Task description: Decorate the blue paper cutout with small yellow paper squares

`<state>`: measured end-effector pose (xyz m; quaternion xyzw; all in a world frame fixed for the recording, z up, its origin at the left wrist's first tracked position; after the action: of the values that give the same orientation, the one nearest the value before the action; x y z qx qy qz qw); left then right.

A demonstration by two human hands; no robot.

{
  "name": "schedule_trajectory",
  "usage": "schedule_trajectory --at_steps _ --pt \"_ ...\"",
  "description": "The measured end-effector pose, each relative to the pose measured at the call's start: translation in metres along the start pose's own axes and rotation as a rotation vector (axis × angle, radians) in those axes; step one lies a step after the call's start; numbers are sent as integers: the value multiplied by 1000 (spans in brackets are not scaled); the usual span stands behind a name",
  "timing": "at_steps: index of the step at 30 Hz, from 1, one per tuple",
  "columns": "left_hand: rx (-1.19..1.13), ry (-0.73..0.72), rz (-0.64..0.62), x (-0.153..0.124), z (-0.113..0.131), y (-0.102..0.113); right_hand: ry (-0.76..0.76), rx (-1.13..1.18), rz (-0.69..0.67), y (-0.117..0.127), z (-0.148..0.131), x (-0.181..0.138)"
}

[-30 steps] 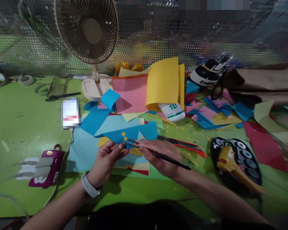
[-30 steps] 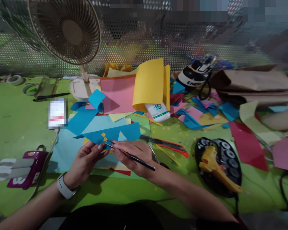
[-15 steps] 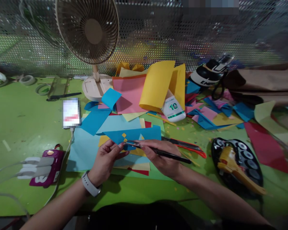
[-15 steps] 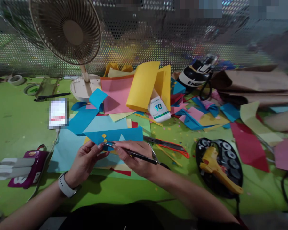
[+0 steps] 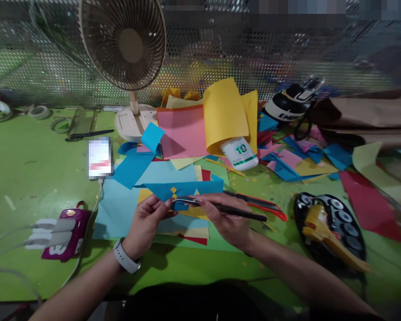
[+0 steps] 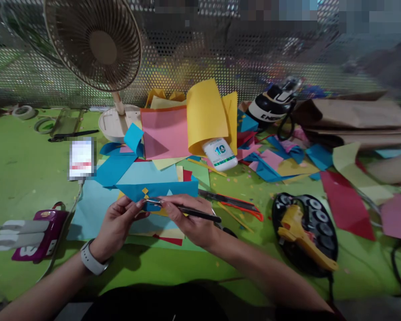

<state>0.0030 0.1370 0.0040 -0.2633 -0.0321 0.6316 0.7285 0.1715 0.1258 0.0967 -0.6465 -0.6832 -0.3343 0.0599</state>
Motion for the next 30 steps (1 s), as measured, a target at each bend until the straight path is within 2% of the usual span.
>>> schedule_trajectory --at_steps 4,11,13,17,20,23,26,30 --pt "4 -14 -4 1 1 -1 -87 65 82 6 8 2" --pt "13 -29 7 1 4 -2 -99 134 92 7 12 2" --pt "16 -30 3 1 4 -1 -72 145 112 13 9 3" --pt "26 -19 14 0 2 2 81 92 163 32 -10 4" --pt "55 -25 -8 -1 3 -2 186 -52 56 25 -23 9" --pt "94 -40 -43 -3 7 -10 279 -317 -53 7 -28 14" --pt "119 -59 -72 -5 12 -15 239 -433 -193 -11 -16 19" --pt "134 -67 -64 -4 12 -13 148 -335 -314 -17 -3 22"
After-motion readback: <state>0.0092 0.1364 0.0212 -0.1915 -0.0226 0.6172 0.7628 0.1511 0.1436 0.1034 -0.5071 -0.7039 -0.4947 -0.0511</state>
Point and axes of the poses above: each hand's wrist, its own x-axis towards the middle knuckle, its own y-axis out of the back of the hand, z = x × y, the point moved 9 cm from there along x, towards the middle knuckle, and after that the axes turned 2 degrees about -z, right-handed, at the moved point
